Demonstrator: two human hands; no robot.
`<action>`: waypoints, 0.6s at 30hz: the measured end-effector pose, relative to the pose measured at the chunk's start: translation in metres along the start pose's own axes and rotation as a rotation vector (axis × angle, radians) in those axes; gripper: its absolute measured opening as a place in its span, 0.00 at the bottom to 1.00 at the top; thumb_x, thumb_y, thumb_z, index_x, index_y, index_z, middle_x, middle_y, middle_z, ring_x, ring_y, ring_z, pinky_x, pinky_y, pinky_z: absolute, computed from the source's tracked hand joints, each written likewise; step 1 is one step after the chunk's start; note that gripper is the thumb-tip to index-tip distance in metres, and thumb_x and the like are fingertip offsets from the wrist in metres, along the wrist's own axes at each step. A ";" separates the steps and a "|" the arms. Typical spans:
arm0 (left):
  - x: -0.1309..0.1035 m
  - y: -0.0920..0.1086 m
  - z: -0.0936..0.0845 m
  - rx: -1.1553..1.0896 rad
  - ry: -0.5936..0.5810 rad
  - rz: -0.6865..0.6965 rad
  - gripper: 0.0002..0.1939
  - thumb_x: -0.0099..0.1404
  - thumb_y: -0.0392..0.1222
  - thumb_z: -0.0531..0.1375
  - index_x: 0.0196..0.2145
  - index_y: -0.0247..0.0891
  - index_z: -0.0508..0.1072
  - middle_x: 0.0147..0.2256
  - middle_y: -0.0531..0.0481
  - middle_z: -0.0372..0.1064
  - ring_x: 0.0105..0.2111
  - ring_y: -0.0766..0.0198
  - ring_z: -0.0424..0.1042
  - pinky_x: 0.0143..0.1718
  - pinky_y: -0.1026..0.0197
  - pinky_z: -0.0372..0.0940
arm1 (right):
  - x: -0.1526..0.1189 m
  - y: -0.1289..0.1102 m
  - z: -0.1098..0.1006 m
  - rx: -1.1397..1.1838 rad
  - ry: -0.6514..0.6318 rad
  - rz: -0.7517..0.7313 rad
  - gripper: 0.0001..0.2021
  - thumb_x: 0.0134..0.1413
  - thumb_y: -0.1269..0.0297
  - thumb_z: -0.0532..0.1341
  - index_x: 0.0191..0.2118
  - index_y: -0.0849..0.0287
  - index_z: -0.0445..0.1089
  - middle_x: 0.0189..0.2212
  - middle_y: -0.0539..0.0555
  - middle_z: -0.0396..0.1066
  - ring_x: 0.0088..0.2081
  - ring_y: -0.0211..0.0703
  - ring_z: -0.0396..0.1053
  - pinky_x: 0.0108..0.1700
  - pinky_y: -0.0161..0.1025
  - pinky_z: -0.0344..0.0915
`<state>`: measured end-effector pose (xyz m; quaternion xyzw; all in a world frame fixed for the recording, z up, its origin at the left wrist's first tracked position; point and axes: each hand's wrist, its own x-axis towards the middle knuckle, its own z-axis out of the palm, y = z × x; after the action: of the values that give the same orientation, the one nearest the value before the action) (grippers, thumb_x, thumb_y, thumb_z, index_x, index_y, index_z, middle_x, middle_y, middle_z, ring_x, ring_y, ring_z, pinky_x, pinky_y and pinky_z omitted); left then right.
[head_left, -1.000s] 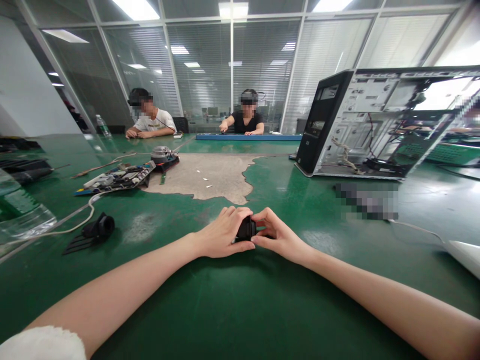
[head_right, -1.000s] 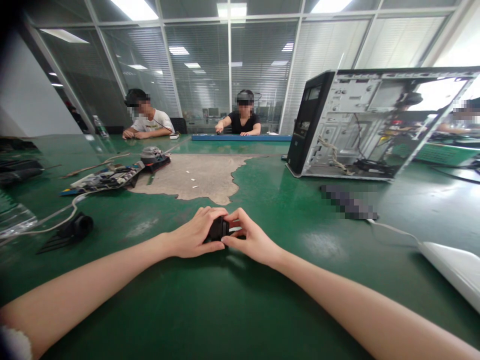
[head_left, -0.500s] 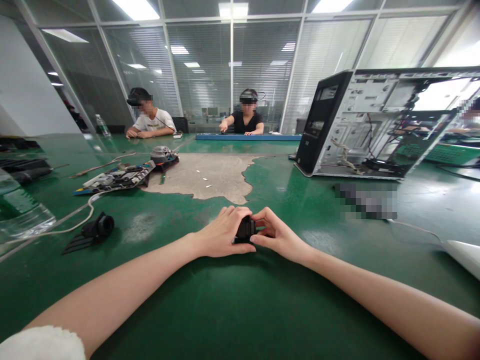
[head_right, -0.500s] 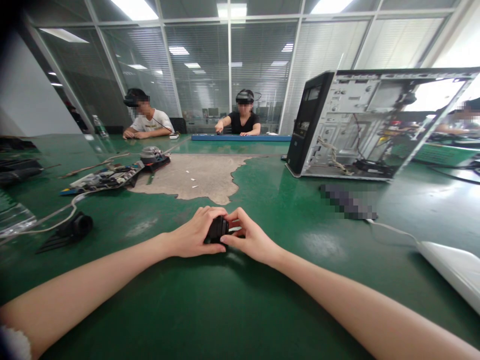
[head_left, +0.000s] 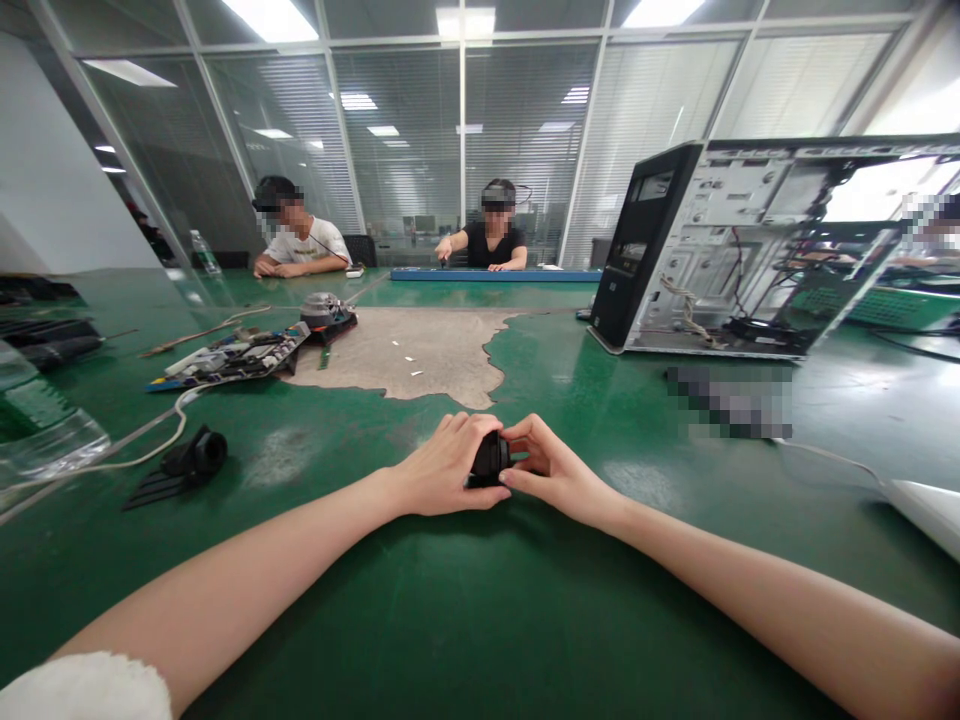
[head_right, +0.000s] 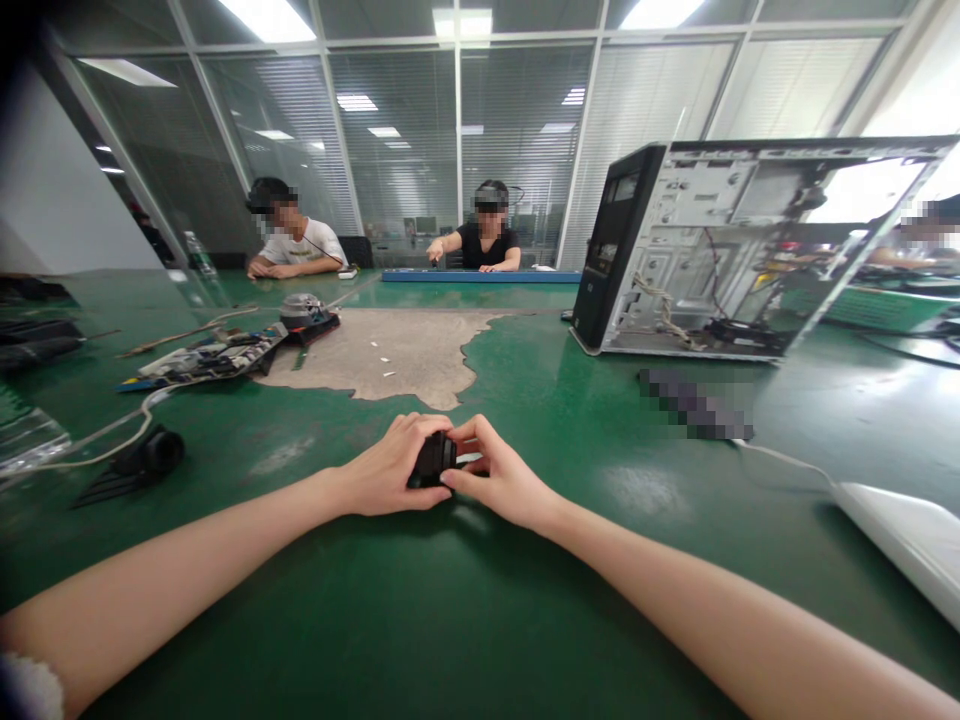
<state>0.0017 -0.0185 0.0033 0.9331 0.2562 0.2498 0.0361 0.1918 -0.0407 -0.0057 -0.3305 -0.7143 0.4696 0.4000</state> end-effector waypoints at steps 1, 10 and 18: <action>0.000 0.000 0.000 0.000 0.000 0.001 0.30 0.55 0.51 0.57 0.50 0.37 0.50 0.48 0.41 0.57 0.44 0.53 0.59 0.45 0.50 0.55 | 0.000 0.000 0.000 0.007 -0.001 -0.008 0.14 0.47 0.62 0.62 0.39 0.55 0.57 0.38 0.51 0.63 0.42 0.40 0.65 0.40 0.39 0.65; 0.000 0.001 0.000 0.028 0.001 -0.005 0.29 0.55 0.51 0.57 0.49 0.37 0.50 0.48 0.41 0.57 0.43 0.53 0.59 0.44 0.50 0.55 | 0.002 0.000 0.000 -0.009 0.042 0.037 0.11 0.51 0.61 0.58 0.40 0.55 0.59 0.39 0.52 0.64 0.43 0.41 0.65 0.44 0.42 0.64; 0.000 0.001 -0.001 0.030 -0.001 -0.008 0.29 0.55 0.50 0.57 0.49 0.36 0.50 0.48 0.41 0.57 0.43 0.54 0.59 0.45 0.51 0.55 | -0.001 -0.002 0.000 -0.020 -0.002 -0.019 0.14 0.47 0.64 0.62 0.40 0.55 0.58 0.39 0.51 0.62 0.42 0.41 0.65 0.40 0.39 0.65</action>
<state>0.0020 -0.0194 0.0041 0.9327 0.2636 0.2452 0.0231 0.1923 -0.0424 -0.0045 -0.3273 -0.7223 0.4591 0.4005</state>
